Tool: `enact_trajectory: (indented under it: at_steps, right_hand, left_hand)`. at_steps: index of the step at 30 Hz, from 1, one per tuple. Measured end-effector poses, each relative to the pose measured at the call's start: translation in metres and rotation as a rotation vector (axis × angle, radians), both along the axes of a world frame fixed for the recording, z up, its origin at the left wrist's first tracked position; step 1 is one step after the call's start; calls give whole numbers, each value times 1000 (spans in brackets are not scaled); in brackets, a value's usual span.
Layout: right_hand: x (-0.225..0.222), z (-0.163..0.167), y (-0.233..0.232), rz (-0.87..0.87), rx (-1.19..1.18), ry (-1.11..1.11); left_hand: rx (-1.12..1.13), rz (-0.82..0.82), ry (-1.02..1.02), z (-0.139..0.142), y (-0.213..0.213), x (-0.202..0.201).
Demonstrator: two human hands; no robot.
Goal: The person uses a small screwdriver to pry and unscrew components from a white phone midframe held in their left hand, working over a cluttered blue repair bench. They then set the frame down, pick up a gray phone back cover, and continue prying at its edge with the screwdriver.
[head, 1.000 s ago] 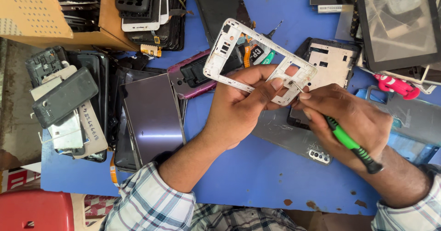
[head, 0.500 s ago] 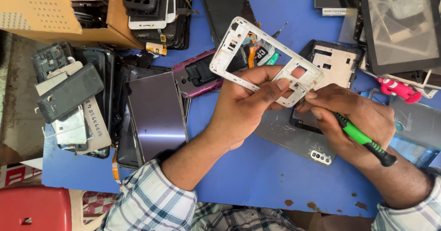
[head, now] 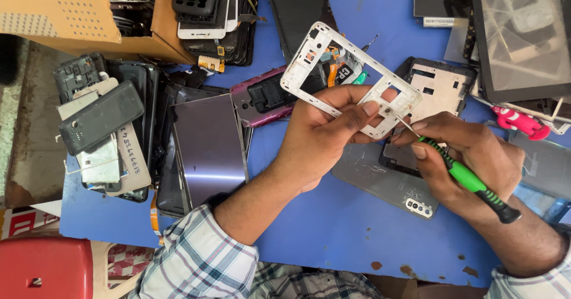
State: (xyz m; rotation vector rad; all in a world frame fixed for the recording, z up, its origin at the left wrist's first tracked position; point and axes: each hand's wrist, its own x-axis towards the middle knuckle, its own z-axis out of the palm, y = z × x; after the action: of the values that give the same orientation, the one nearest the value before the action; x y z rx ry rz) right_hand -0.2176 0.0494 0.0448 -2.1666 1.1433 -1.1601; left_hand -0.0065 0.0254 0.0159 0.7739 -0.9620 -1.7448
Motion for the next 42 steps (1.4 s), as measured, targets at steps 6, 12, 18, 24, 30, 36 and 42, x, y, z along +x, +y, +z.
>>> enact_trajectory:
  at_steps: [6,12,18,24,30,36,42]
  right_hand:
    - [-8,-4,-3,52,-102,8]
    - [-9,-4,-8,19,-196,41]
    - [-9,5,-18,65,-325,41]
    - [-16,2,-21,78,-327,31]
    - [-27,0,-17,3,-101,-64]
    - [-30,0,-15,-9,-49,-15]
    - [-30,3,-16,48,-66,2]
  left_hand:
    - [-20,-4,34,6,-1,-6]
    - [-13,14,8,9,-5,-11]
    - [19,-11,64,9,-9,-15]
    - [22,-16,81,11,-10,-19]
    - [-29,-9,41,13,-10,-20]
    - [-70,-14,82,15,-8,-21]
    - [-78,1,84,17,-6,-23]
